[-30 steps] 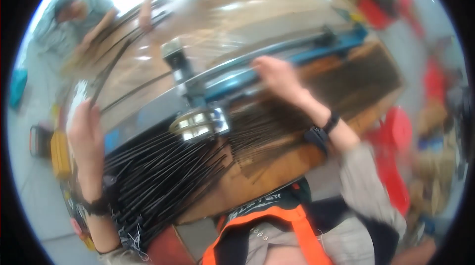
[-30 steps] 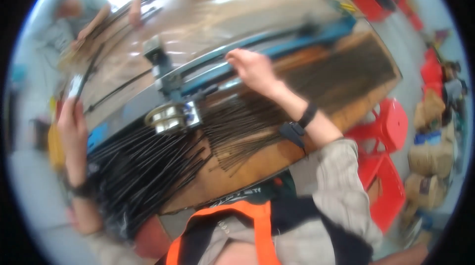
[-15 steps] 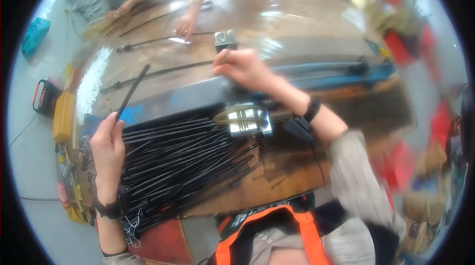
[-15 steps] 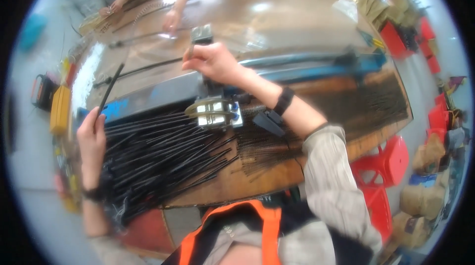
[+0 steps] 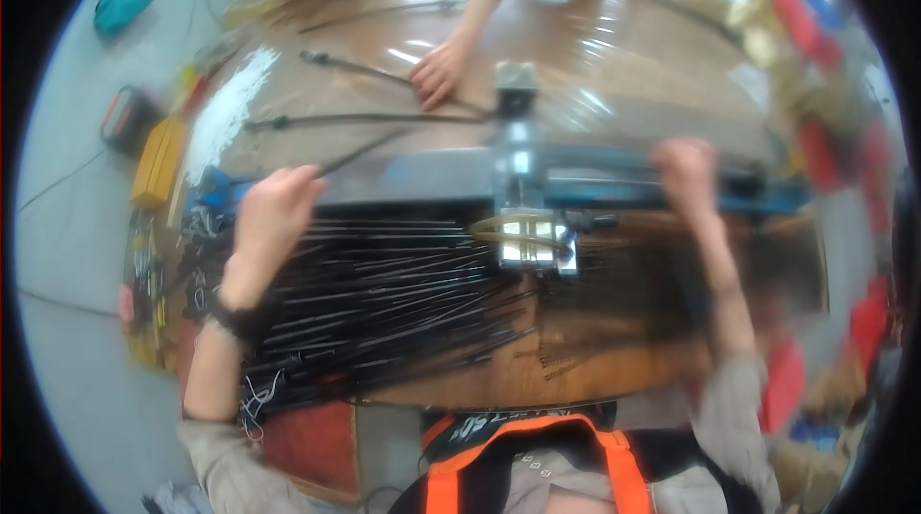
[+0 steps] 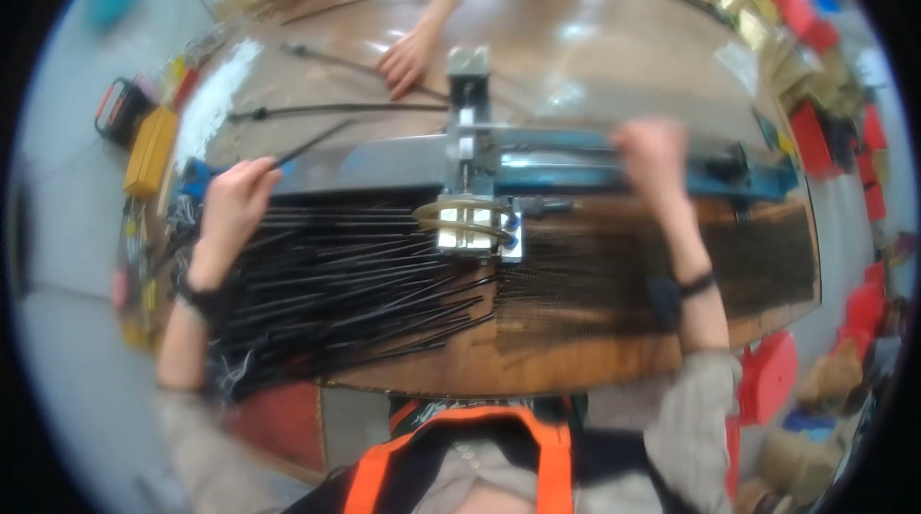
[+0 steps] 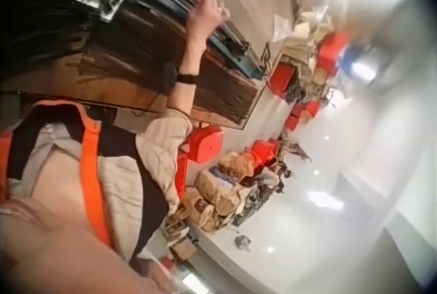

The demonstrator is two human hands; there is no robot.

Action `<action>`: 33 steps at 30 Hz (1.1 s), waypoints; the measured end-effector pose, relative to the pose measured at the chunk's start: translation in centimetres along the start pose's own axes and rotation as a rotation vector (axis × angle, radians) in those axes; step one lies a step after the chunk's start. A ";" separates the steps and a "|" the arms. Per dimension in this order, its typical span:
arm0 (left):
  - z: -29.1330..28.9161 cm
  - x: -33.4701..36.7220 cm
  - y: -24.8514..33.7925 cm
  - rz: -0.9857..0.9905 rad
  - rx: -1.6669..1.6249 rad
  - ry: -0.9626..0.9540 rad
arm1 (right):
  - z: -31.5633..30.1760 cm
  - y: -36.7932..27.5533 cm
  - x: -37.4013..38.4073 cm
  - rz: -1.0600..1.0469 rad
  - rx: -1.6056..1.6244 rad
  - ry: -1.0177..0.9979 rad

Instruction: Stringing and weaving black rods through a metal assembly fixture on a workbench.

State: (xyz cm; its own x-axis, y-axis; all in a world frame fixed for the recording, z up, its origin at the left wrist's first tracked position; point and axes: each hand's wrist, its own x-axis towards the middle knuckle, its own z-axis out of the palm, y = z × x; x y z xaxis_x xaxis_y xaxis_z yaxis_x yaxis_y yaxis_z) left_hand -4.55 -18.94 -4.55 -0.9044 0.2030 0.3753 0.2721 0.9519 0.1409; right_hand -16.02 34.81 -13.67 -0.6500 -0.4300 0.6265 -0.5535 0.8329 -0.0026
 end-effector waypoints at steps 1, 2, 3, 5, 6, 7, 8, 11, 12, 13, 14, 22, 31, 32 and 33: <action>1.2 1.1 1.7 0.014 0.030 -0.051 | -1.9 1.6 -1.1 0.015 -0.063 0.012; 3.4 2.6 2.9 0.096 -0.035 -0.075 | -2.8 3.8 -2.7 0.042 -0.173 -0.024; 5.8 4.4 4.6 0.193 -0.083 -0.032 | -4.1 5.4 -3.6 0.001 -0.192 0.020; 9.4 7.1 7.7 0.372 -0.201 0.040 | -3.8 5.7 -4.3 0.060 -0.197 0.041; 10.5 8.2 8.2 0.340 -0.213 0.018 | -4.1 5.4 -4.4 0.120 -0.129 0.032; 10.9 8.5 8.0 0.306 -0.222 -0.001 | -4.1 5.1 -4.2 0.176 -0.057 0.020; 11.2 9.2 8.1 0.298 -0.209 0.008 | -4.4 5.6 -4.3 0.165 -0.048 0.031; 11.3 8.5 8.5 0.275 -0.245 -0.086 | -3.5 6.0 -5.2 0.223 -0.118 -0.023; 11.4 8.4 8.5 0.267 -0.237 -0.086 | -3.3 6.1 -5.3 0.217 -0.130 -0.027; 11.4 8.3 8.6 0.269 -0.236 -0.102 | -3.1 6.2 -5.3 0.211 -0.144 -0.030; 11.6 8.3 8.7 0.277 -0.238 -0.119 | -3.0 6.3 -5.3 0.210 -0.163 -0.033; 12.3 8.9 8.7 0.285 -0.312 -0.122 | -3.9 5.9 -6.6 0.183 -0.087 0.098; 11.8 8.9 10.1 0.141 -0.144 -0.156 | -3.4 -7.6 -7.1 0.013 0.134 0.044; 11.7 8.9 10.2 0.118 -0.126 -0.178 | -3.3 -8.0 -7.2 0.041 0.151 0.034; 11.8 8.8 10.2 0.132 -0.128 -0.190 | -3.1 -8.6 -7.2 0.066 0.170 0.025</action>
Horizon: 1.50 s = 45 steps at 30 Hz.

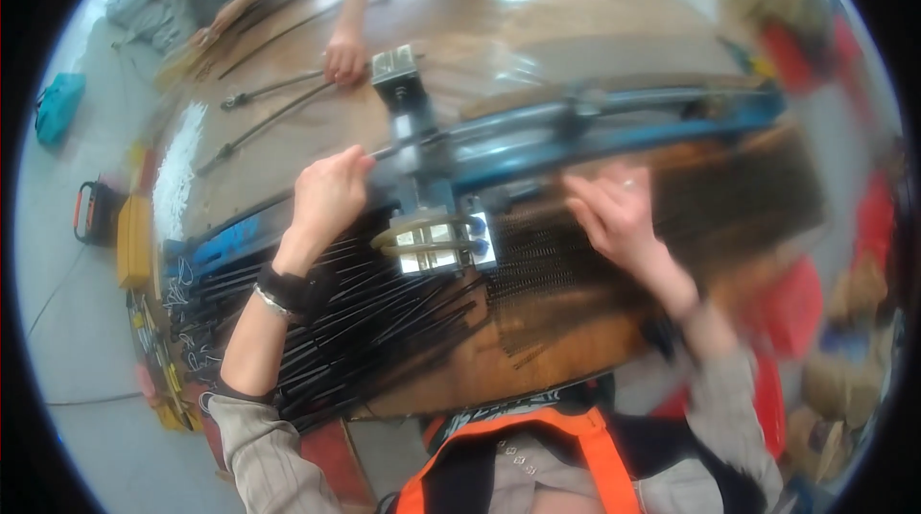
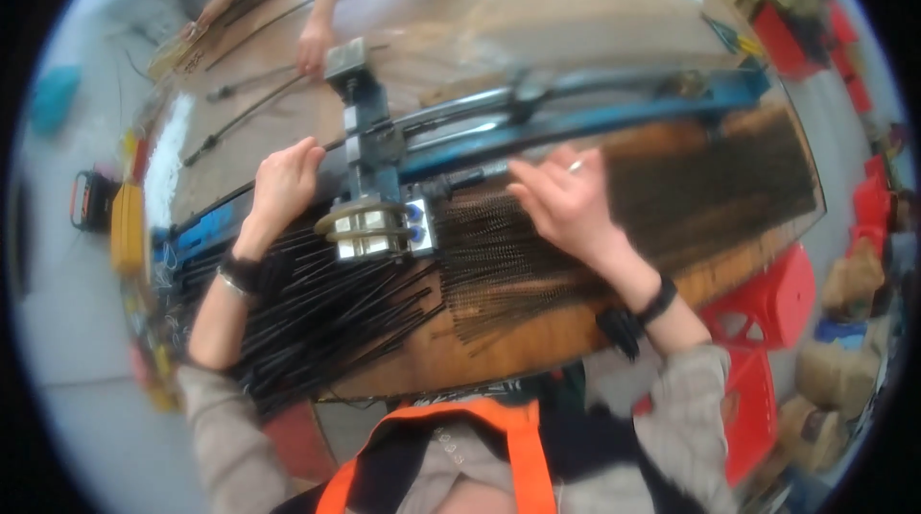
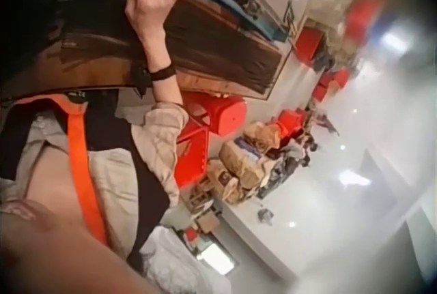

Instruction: Stringing and weaving black rods through a metal assembly fixture on a workbench.

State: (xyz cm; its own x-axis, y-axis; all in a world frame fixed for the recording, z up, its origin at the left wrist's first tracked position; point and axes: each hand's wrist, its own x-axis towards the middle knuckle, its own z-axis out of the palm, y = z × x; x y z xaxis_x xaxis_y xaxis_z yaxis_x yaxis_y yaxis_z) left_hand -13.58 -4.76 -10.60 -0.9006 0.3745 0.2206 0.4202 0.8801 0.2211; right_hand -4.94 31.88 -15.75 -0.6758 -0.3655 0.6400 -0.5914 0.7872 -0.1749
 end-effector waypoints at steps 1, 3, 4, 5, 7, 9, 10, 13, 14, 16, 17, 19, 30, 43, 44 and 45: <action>-0.1 0.0 0.0 -0.001 0.004 0.003 | 0.1 -0.4 0.0 0.011 -0.004 0.001; -0.1 0.1 0.0 -0.001 0.009 0.016 | 0.3 -1.0 0.2 0.034 0.059 -0.008; -0.1 0.2 0.0 0.010 0.004 0.013 | 0.5 -1.2 0.5 0.044 0.088 -0.012; -0.1 0.2 0.1 0.004 -0.003 0.013 | 0.7 -1.4 0.8 0.052 0.078 -0.012; 0.1 0.1 0.3 -0.003 -0.023 0.003 | 1.3 -1.6 1.4 0.052 0.130 0.002; -0.3 0.1 0.4 -0.020 -0.032 -0.014 | 2.2 -1.8 2.0 0.049 0.228 0.004; -0.3 0.2 0.5 -0.052 -0.026 -0.020 | 2.9 -1.9 2.2 0.043 0.302 0.004; 0.5 -0.4 -0.6 -0.007 0.000 0.064 | 3.3 -2.7 2.0 0.065 0.472 -0.002; 0.8 -0.1 -0.7 -0.003 -0.010 0.060 | 3.6 -2.4 2.1 0.072 0.465 -0.008; 1.1 0.3 -0.8 0.066 0.047 0.088 | 4.1 -1.6 2.6 0.129 0.542 -0.011; 1.2 0.3 -0.6 0.097 0.078 0.101 | 4.0 -1.4 2.6 0.157 0.585 -0.012; 1.1 0.2 -0.4 0.161 0.076 0.135 | 4.5 -0.3 1.9 0.135 0.401 -0.094; -2.2 -2.9 -7.5 0.301 0.531 0.515 | 3.5 6.0 -1.0 -0.142 -0.409 -0.432; 1.4 -14.2 -2.5 0.110 0.221 -0.003 | -0.4 -5.5 -0.1 0.223 0.135 -0.787; 1.2 -14.2 -2.4 0.148 0.185 -0.002 | -0.5 -5.2 -0.5 0.249 0.079 -0.736; 0.7 -14.3 -2.6 0.145 0.194 0.011 | -0.7 -4.9 -0.5 0.278 0.023 -0.685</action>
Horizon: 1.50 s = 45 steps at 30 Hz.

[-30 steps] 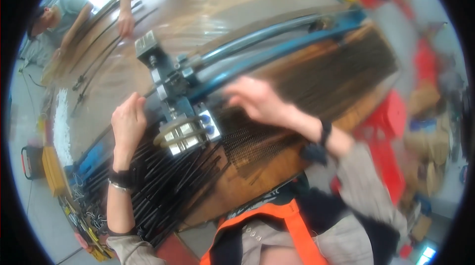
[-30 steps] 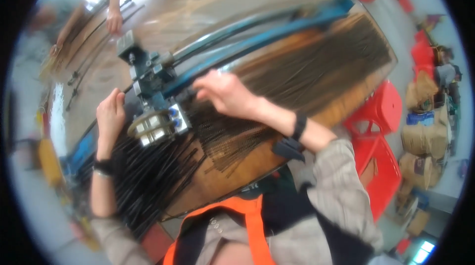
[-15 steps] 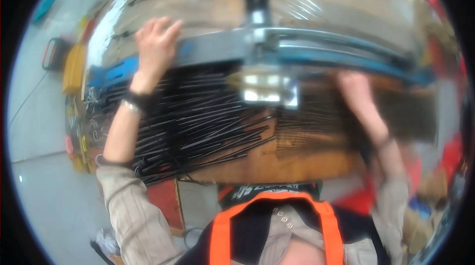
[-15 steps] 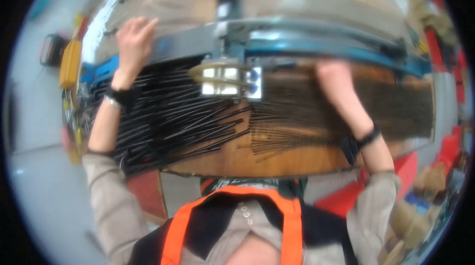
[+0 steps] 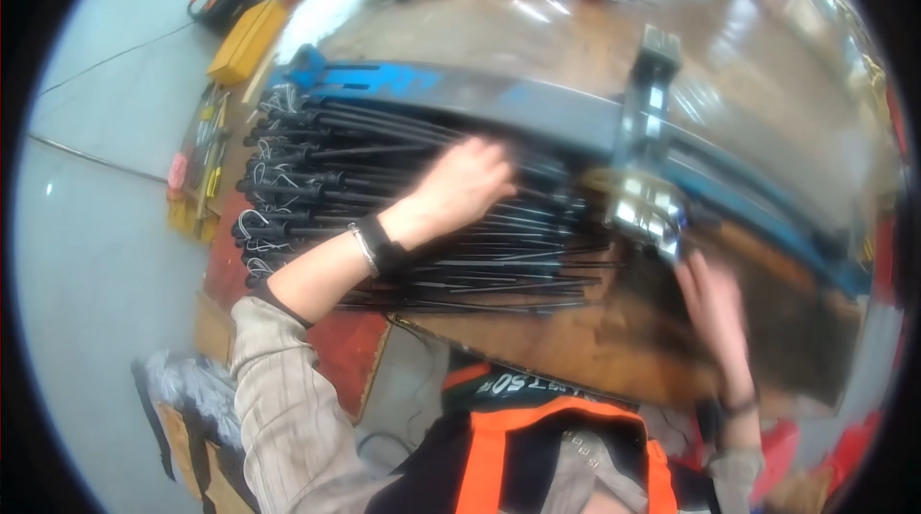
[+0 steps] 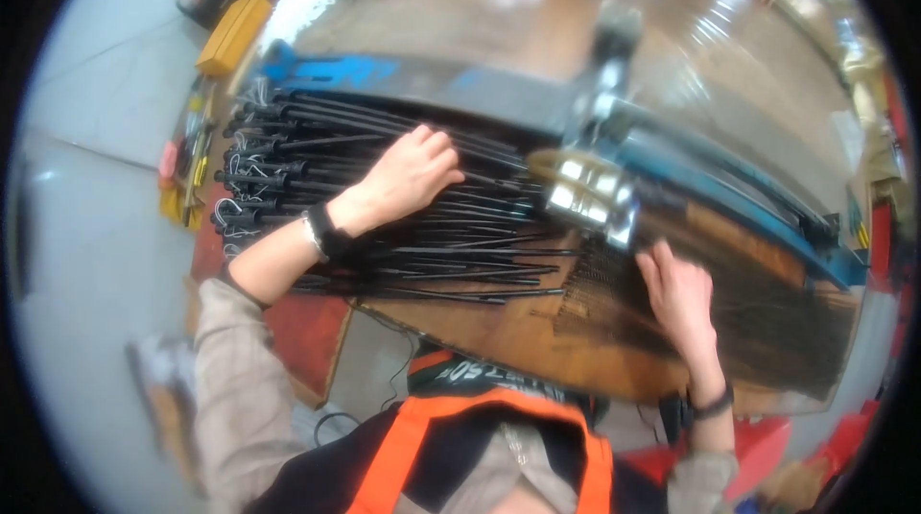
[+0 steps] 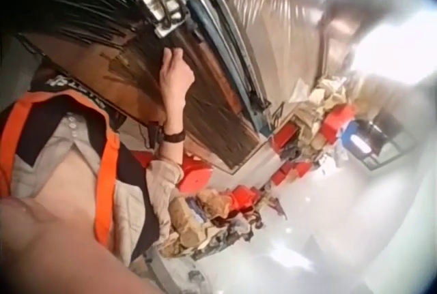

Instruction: Stringing and weaving black rods through a metal assembly fixture on a workbench.

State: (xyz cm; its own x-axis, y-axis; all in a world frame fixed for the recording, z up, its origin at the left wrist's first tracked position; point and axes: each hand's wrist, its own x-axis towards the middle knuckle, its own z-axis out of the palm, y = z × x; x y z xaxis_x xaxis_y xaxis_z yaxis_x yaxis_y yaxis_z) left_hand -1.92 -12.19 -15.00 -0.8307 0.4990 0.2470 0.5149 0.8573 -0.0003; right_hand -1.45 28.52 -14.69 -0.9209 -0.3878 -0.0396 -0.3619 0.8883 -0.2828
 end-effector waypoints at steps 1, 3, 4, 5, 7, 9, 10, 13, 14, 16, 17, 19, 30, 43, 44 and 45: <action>-0.4 -0.2 0.0 0.010 -0.039 0.060 | -0.1 0.2 -0.1 0.000 0.000 -0.007; -0.9 -0.4 -0.3 0.035 -0.118 0.187 | -1.3 0.3 -0.3 -0.116 0.016 -0.144; -0.8 -0.3 -0.8 0.037 -0.122 0.190 | -2.0 0.4 -0.4 -0.172 0.022 -0.209; -0.5 -0.1 -1.4 0.014 -0.081 0.132 | -2.9 0.7 -0.5 -0.167 0.018 -0.208; 0.1 0.7 -2.2 -0.027 -0.006 0.029 | -5.4 1.9 -1.1 -0.173 0.062 -0.472; 0.2 0.7 -3.0 -0.007 -0.017 -0.006 | -6.0 2.1 -1.6 -0.159 0.094 -0.596; 0.2 0.6 -3.5 0.001 -0.020 -0.047 | -5.7 1.3 -1.6 -0.223 0.101 -0.605; -0.5 0.8 -3.3 0.026 -0.067 -0.121 | -3.8 -3.3 -1.3 -0.375 0.151 -0.649; -0.9 1.0 -3.0 0.035 -0.104 -0.148 | -3.1 -4.7 -1.1 -0.399 0.182 -0.665; -1.7 1.2 -2.9 0.027 -0.116 -0.161 | -1.8 -6.0 -1.2 -0.409 0.197 -0.647; -1.4 1.4 -2.6 0.058 -0.114 -0.181 | -0.9 -6.7 -1.1 -0.426 0.224 -0.639; -0.9 1.0 -3.3 0.097 -0.098 -0.222 | 0.2 -7.4 -0.4 -0.495 0.245 -0.623; -4.2 -2.0 1.2 0.225 -0.193 -0.042 | 4.9 -6.2 0.2 -0.111 0.664 0.055; -7.2 -0.8 6.1 0.252 -0.206 0.053 | 2.1 -7.3 -2.7 0.108 1.226 0.242; -7.3 -0.6 6.4 0.251 -0.202 0.050 | 2.5 -6.7 -2.8 0.083 1.173 0.262; -7.4 -0.4 6.7 0.249 -0.196 0.048 | 2.9 -6.1 -2.9 0.059 1.120 0.280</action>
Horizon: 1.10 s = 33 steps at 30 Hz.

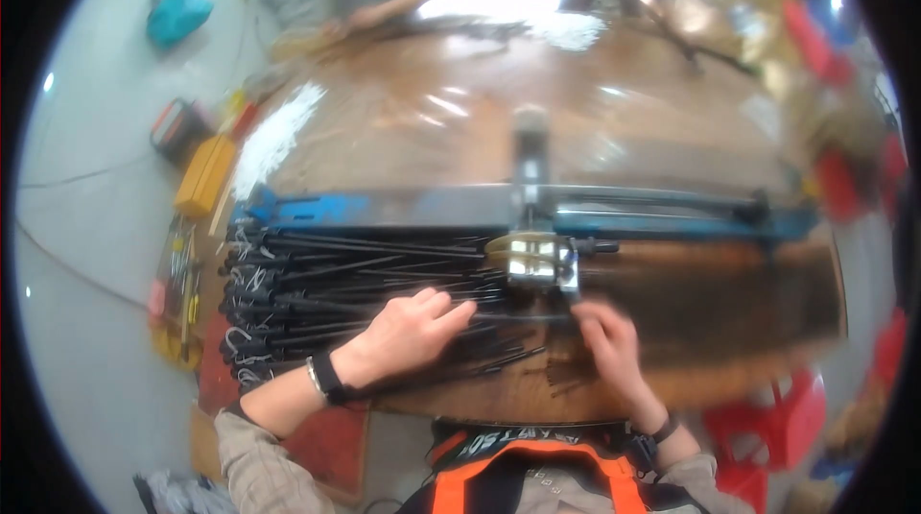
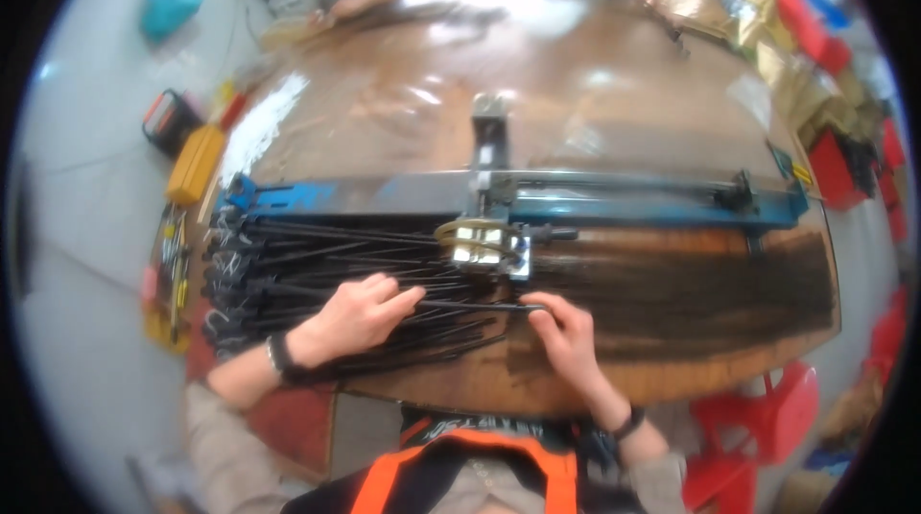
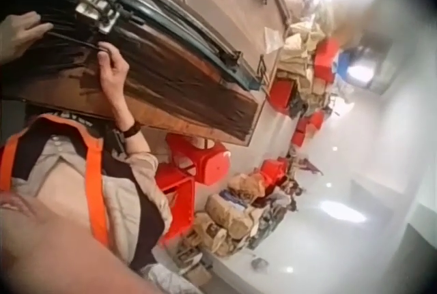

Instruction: Stringing and weaving black rods through a metal assembly fixture on a workbench.

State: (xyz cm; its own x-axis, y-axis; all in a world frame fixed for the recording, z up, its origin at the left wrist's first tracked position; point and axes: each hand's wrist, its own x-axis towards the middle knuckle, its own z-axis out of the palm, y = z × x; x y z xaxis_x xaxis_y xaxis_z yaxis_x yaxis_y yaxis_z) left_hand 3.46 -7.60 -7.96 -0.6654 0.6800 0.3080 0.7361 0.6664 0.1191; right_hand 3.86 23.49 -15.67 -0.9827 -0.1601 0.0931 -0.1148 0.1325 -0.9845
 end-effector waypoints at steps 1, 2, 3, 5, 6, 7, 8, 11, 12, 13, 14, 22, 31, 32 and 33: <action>-0.1 0.1 0.4 -0.014 0.006 -0.008 | -0.3 0.3 -0.2 -0.030 -0.045 -0.010; -0.1 0.2 0.8 0.007 0.006 -0.009 | -0.7 0.2 -0.4 -0.032 -0.044 0.011; -0.3 0.3 1.0 -0.002 0.004 -0.025 | -0.8 0.0 -0.3 -0.155 -0.155 0.012; -0.7 0.5 1.2 -0.024 0.000 -0.057 | -1.1 -0.4 0.1 -0.396 -0.382 0.012; -1.2 0.7 1.5 -0.014 0.005 -0.058 | -1.4 -0.8 0.3 -0.399 -0.381 0.023; -1.8 0.9 1.8 -0.059 0.003 -0.154 | -1.7 -1.3 0.4 -0.492 -0.466 -0.028; -2.4 1.1 2.1 -0.104 0.001 -0.251 | -2.0 -1.7 0.6 -0.582 -0.551 -0.080; -2.5 2.3 2.4 -0.132 -0.013 -0.331 | -1.9 -1.7 1.3 -0.711 -0.620 -0.093; -2.1 3.1 2.6 -0.121 -0.029 -0.311 | -1.7 -1.5 1.5 -0.751 -0.607 -0.061; -1.2 4.5 2.6 -0.081 -0.066 -0.297 | -2.1 -1.0 1.4 -0.768 -0.615 -0.011; -1.2 5.6 2.5 -0.007 -0.076 -0.226 | -2.9 -0.5 1.6 -0.837 -0.578 0.055; -3.9 14.6 1.6 0.097 0.071 -0.062 | -12.3 1.6 5.5 -0.468 -0.686 0.386; -0.3 19.0 1.4 0.160 0.101 -0.125 | -15.7 2.7 7.2 -0.593 -0.799 0.629; -0.2 18.9 1.6 0.137 0.110 -0.118 | -15.3 2.5 7.3 -0.610 -0.790 0.610; -0.4 18.9 1.8 0.143 0.112 -0.115 | -15.2 2.3 7.6 -0.678 -0.826 0.559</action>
State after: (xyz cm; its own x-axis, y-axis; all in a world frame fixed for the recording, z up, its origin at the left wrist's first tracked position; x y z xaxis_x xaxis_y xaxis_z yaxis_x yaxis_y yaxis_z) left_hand -7.72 6.37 -1.58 -0.5700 0.7961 0.2033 0.8097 0.5863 -0.0258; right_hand -6.09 37.41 -14.96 -0.5904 -0.0210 0.8069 -0.4895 0.8042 -0.3372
